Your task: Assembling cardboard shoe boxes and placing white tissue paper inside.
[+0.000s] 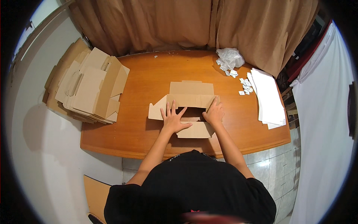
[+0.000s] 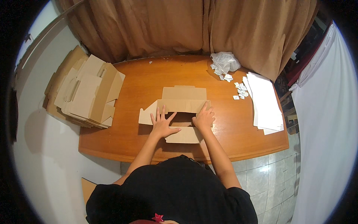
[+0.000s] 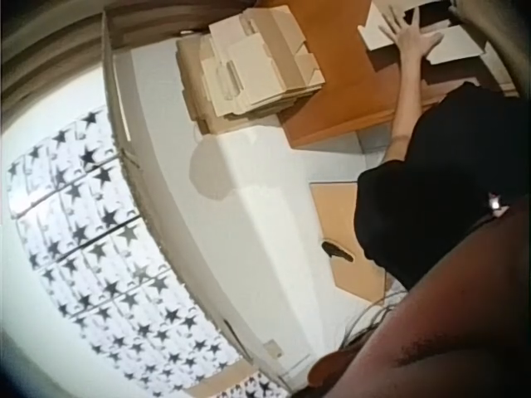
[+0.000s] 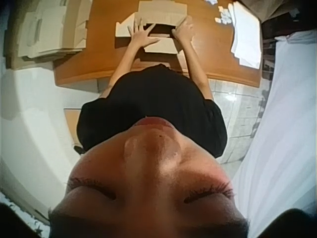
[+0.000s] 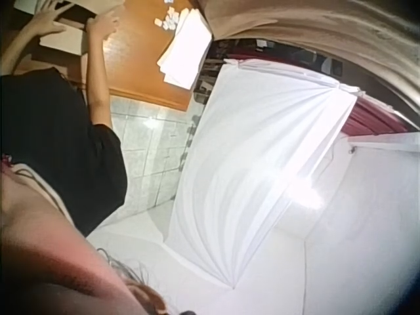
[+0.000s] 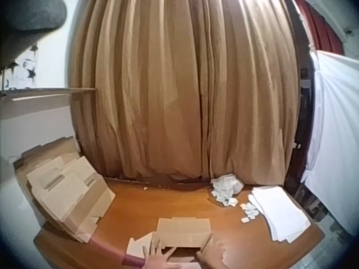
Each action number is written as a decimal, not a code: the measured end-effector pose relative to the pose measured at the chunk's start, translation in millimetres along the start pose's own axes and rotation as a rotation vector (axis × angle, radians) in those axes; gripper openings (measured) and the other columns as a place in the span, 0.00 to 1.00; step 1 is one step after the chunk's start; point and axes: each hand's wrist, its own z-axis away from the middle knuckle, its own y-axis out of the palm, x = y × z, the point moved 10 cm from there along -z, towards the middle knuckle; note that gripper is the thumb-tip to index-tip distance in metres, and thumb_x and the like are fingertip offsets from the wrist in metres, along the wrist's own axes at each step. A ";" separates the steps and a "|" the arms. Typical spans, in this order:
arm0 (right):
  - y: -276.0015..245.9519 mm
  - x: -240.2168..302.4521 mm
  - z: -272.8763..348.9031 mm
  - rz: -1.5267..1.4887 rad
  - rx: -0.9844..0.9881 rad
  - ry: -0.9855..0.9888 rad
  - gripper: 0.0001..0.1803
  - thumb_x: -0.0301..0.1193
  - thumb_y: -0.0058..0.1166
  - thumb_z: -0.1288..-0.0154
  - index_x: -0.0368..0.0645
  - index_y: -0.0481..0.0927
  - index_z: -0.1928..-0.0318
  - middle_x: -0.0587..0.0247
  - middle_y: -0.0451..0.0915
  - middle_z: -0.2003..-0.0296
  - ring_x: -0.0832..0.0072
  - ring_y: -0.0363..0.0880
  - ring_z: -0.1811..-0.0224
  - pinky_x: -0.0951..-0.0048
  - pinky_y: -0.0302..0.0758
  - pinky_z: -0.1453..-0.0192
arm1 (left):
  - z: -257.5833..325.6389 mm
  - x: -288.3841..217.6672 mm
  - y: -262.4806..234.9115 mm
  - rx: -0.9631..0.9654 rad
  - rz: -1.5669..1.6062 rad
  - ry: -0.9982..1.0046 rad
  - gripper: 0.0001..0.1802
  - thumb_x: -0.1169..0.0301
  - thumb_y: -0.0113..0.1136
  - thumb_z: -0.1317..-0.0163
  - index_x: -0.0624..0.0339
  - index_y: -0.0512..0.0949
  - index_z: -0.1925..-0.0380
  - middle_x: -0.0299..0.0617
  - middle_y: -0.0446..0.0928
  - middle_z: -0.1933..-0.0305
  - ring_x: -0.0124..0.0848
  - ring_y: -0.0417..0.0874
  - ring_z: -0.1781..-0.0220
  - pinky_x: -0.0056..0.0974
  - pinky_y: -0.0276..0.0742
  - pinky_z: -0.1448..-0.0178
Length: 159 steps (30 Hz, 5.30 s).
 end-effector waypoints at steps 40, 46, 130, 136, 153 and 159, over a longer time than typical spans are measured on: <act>0.8 15.4 -19.8 -0.057 -0.124 -0.357 0.41 0.48 0.61 0.55 0.53 0.62 0.39 0.53 0.59 0.40 0.48 0.57 0.40 0.44 0.62 0.44 | 14.2 -4.0 -3.4 0.129 0.271 0.076 0.46 0.37 0.51 0.50 0.62 0.64 0.41 0.47 0.57 0.33 0.38 0.52 0.29 0.63 0.29 0.33; -2.0 15.9 -15.2 -0.040 -0.139 -0.351 0.41 0.49 0.60 0.55 0.52 0.62 0.39 0.52 0.59 0.40 0.49 0.57 0.41 0.45 0.64 0.47 | 9.8 -3.0 11.7 0.151 0.148 0.071 0.48 0.35 0.53 0.55 0.63 0.66 0.42 0.44 0.56 0.32 0.38 0.50 0.29 0.64 0.31 0.34; 11.5 -56.7 58.6 -1.432 0.292 0.362 0.39 0.55 0.46 0.40 0.41 0.55 0.39 0.52 0.70 0.54 0.67 0.75 0.62 0.68 0.75 0.73 | 52.6 -109.8 -48.5 -0.672 0.236 0.678 0.41 0.61 0.72 0.67 0.36 0.65 0.47 0.33 0.65 0.40 0.36 0.62 0.39 0.52 0.39 0.35; 51.7 -76.1 80.5 -1.291 0.338 0.442 0.37 0.51 0.49 0.42 0.37 0.57 0.41 0.50 0.70 0.52 0.65 0.72 0.59 0.61 0.74 0.62 | 64.7 -131.3 10.2 -0.482 0.279 0.886 0.31 0.64 0.67 0.58 0.39 0.69 0.50 0.36 0.65 0.39 0.39 0.63 0.38 0.51 0.36 0.33; 18.1 -216.1 2.7 -1.109 -0.267 0.279 0.20 0.40 0.49 0.39 0.34 0.75 0.57 0.52 0.78 0.63 0.68 0.75 0.61 0.70 0.71 0.56 | -47.1 -76.3 33.4 -0.267 0.359 0.146 0.37 0.55 0.51 0.40 0.64 0.55 0.37 0.52 0.43 0.29 0.49 0.44 0.29 0.55 0.43 0.31; -34.6 -287.6 -36.4 -0.437 -0.490 0.146 0.23 0.37 0.58 0.49 0.39 0.73 0.54 0.48 0.70 0.56 0.55 0.67 0.49 0.58 0.64 0.44 | -60.4 -107.6 27.1 -0.302 0.228 -0.025 0.29 0.58 0.50 0.40 0.57 0.62 0.41 0.50 0.43 0.29 0.48 0.39 0.27 0.64 0.32 0.33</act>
